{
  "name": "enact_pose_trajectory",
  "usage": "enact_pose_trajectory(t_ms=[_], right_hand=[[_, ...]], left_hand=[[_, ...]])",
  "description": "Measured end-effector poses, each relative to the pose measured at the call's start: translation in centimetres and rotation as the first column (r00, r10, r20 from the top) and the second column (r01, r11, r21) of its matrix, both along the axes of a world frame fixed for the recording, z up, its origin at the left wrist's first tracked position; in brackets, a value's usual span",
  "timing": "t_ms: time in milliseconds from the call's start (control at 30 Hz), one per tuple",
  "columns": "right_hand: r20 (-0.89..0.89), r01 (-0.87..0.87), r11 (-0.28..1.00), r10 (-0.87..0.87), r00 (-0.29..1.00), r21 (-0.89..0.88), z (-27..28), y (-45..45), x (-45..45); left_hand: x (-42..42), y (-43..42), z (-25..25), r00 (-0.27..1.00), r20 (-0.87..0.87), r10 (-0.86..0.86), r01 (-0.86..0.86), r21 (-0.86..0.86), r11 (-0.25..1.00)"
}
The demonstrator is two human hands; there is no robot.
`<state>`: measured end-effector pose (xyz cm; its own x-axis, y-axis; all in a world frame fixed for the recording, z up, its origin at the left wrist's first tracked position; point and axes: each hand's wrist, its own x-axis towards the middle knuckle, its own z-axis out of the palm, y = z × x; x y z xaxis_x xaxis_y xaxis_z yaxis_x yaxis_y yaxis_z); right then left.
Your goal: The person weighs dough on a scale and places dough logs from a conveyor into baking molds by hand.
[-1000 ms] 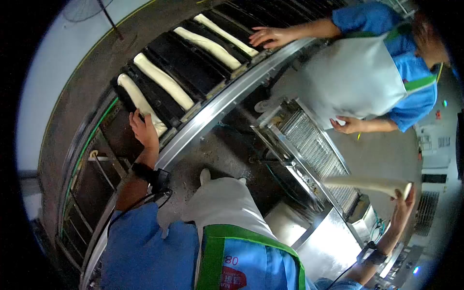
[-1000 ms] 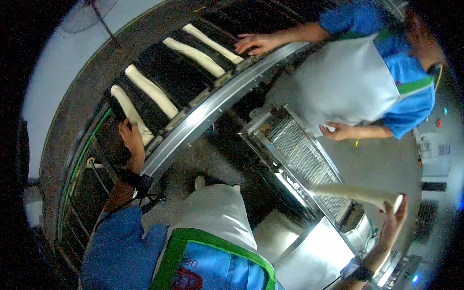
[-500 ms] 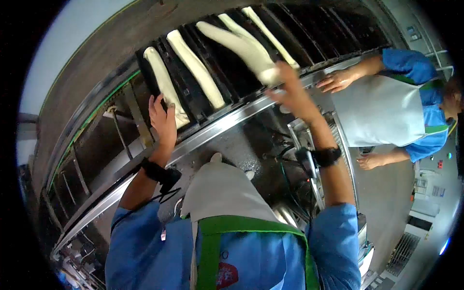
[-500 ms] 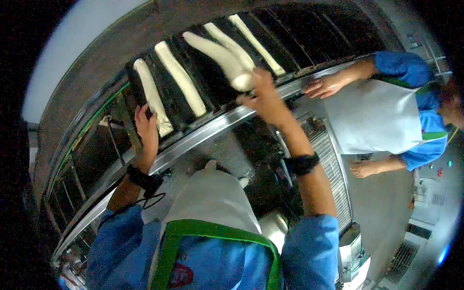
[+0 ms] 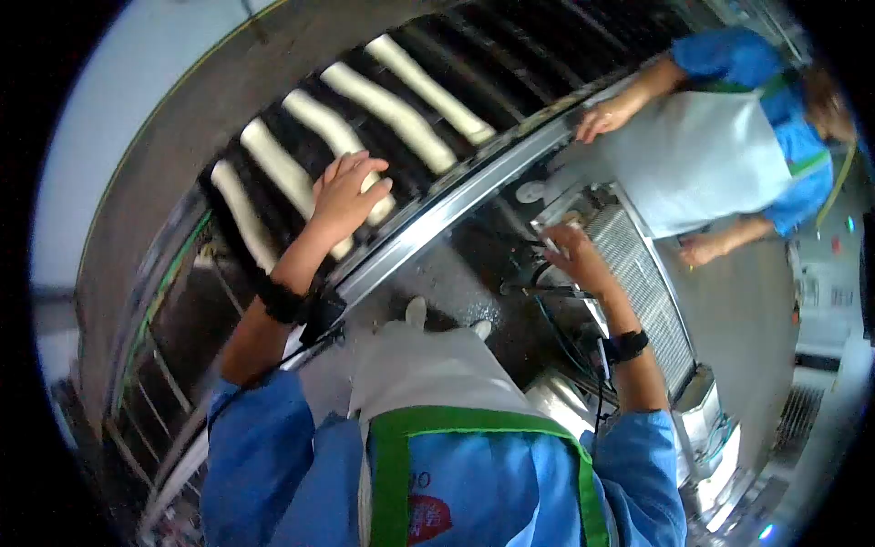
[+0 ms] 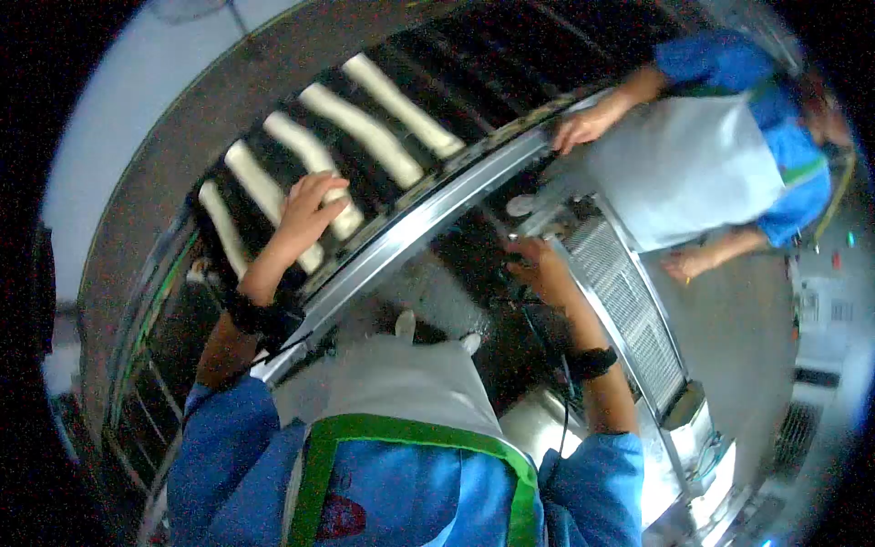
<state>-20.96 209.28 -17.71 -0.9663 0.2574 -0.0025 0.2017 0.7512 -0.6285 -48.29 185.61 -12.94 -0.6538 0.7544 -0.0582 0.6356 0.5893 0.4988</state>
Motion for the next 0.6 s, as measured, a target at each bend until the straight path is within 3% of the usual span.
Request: enact_pose_trajectory(t_ms=[167, 233, 267, 500, 600], right_hand=[[0.066, 0.314, 0.948, -0.31, 0.948, -0.059, -0.2, 1.3, 8.0], [0.17, 0.396, 0.911, -0.375, 0.911, -0.117, -0.9, 2.3, 10.9], [0.252, 0.495, 0.85, -0.446, 0.859, -0.182, 0.0, 2.2, 12.0], [0.215, 0.664, 0.738, -0.634, 0.743, -0.119, 0.4, -1.1, 21.1], [0.209, 0.728, 0.675, -0.699, 0.684, -0.12, 0.6, -2.1, 25.3]], left_hand=[[1.8, 6.9, 2.9, 0.981, -0.009, -0.196, 0.196, 0.013, 0.98], [1.5, 10.6, 1.3, 0.953, 0.02, -0.303, 0.302, 0.045, 0.952], [1.9, 12.3, 0.8, 0.95, 0.04, -0.308, 0.307, 0.046, 0.951], [3.8, 19.6, -3.1, 0.951, 0.078, -0.299, 0.306, -0.11, 0.946], [4.3, 22.8, -3.8, 0.957, -0.05, -0.287, 0.282, -0.08, 0.956]])
